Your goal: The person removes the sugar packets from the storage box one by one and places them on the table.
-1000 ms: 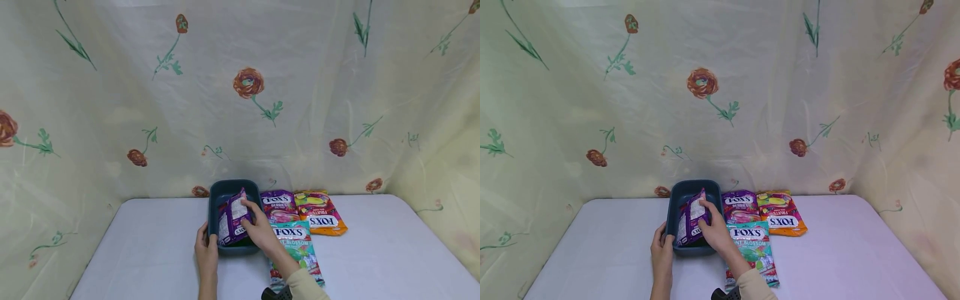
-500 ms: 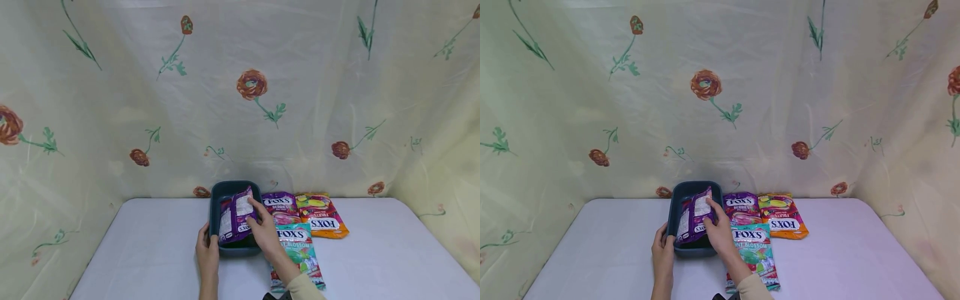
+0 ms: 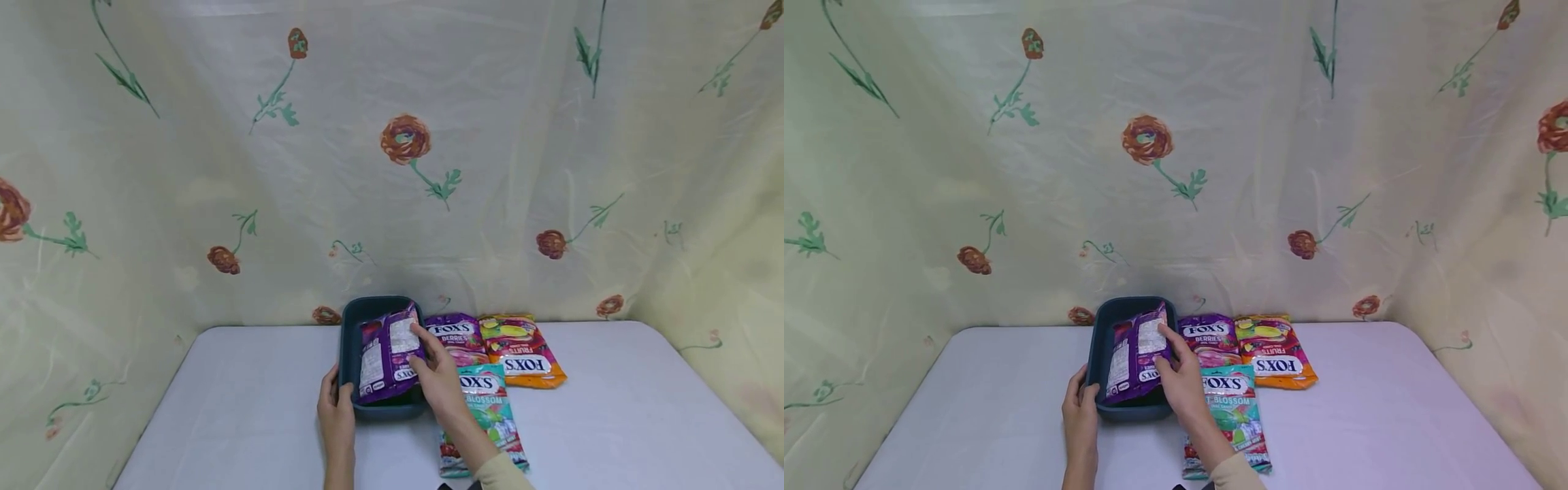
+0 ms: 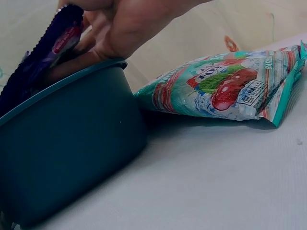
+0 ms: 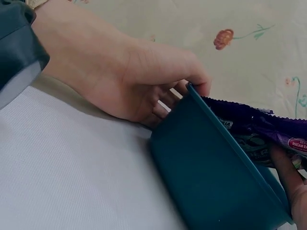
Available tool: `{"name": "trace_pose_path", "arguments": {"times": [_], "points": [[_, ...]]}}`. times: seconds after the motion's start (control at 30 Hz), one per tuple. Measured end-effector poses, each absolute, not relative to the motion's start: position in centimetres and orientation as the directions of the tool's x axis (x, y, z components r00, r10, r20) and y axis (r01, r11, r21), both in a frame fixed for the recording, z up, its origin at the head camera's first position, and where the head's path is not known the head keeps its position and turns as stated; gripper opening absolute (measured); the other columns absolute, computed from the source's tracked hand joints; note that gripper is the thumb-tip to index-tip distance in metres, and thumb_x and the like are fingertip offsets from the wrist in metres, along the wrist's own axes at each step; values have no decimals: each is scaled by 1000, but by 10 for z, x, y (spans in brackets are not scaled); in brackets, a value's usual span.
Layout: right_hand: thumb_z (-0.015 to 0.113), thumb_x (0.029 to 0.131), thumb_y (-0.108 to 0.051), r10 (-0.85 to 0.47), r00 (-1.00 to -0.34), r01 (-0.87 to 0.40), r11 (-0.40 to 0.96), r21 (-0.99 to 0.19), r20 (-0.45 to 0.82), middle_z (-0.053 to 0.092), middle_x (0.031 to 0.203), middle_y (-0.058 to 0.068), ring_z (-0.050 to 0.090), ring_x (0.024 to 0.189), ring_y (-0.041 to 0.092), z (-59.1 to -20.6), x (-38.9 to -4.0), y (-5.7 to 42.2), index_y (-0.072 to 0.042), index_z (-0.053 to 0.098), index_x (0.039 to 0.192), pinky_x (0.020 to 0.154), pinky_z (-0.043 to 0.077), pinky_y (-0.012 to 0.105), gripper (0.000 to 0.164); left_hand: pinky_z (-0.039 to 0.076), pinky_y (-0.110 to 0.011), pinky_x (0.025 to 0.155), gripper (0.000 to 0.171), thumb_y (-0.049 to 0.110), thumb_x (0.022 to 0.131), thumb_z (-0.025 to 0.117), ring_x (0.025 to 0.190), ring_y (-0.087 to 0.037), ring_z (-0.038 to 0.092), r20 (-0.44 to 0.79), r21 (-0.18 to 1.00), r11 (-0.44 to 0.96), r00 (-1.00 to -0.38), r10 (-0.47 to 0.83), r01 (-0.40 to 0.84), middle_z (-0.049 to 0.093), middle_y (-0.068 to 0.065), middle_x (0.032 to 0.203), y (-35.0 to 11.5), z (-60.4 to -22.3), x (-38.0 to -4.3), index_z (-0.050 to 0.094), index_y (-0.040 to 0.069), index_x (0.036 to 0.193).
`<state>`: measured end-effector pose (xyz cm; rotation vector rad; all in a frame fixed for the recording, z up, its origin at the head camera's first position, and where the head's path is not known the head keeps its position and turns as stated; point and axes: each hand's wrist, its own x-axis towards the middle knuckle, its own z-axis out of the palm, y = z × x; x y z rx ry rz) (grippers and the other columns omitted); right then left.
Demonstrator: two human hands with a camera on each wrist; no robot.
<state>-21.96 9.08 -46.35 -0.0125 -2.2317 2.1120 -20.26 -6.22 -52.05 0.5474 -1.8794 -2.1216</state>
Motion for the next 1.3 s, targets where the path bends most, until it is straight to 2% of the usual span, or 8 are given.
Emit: {"name": "trace_pose_path", "arguments": {"times": [0.43,0.57,0.87,1.1,1.3], "points": [[48,94,-5,40,-998,-42,47,-998,44,36,151,-6,29,142,20,-467,-214,102,-31,47,137,114,30,47,50,39,-50,107,46,9,89,46,132,-33,44,-101,990,-130,-899,-426,-50,46,-17,142,-61,-521,-201,48,9,136],[48,94,-4,44,-998,-38,54,-998,40,35,152,-4,28,143,21,-468,-213,105,-31,48,136,115,29,47,50,40,-49,107,46,7,89,47,131,-32,45,-93,990,-135,-897,-432,-37,47,-17,141,-61,-521,-202,49,8,135],[48,94,-5,62,-998,-12,52,-999,15,37,151,-3,35,139,24,-465,-210,111,-33,49,135,110,36,47,50,40,-49,106,46,8,89,46,130,-31,46,-90,991,-125,-896,-435,-39,48,-17,141,-61,-522,-202,49,9,135],[47,95,-4,50,-999,-6,28,-1000,7,39,149,-7,31,142,20,-461,-210,116,-31,49,135,113,32,43,49,40,-47,106,46,7,89,47,129,-29,47,-77,991,-132,-893,-444,-20,50,-16,139,-62,-524,-203,50,9,134],[46,95,-4,48,-999,6,18,-1000,-5,38,150,-5,33,140,22,-460,-208,119,-32,49,134,112,34,45,48,39,-48,107,46,8,89,46,130,-29,46,-82,991,-133,-895,-439,-26,49,-15,140,-62,-523,-203,49,9,135]]}}
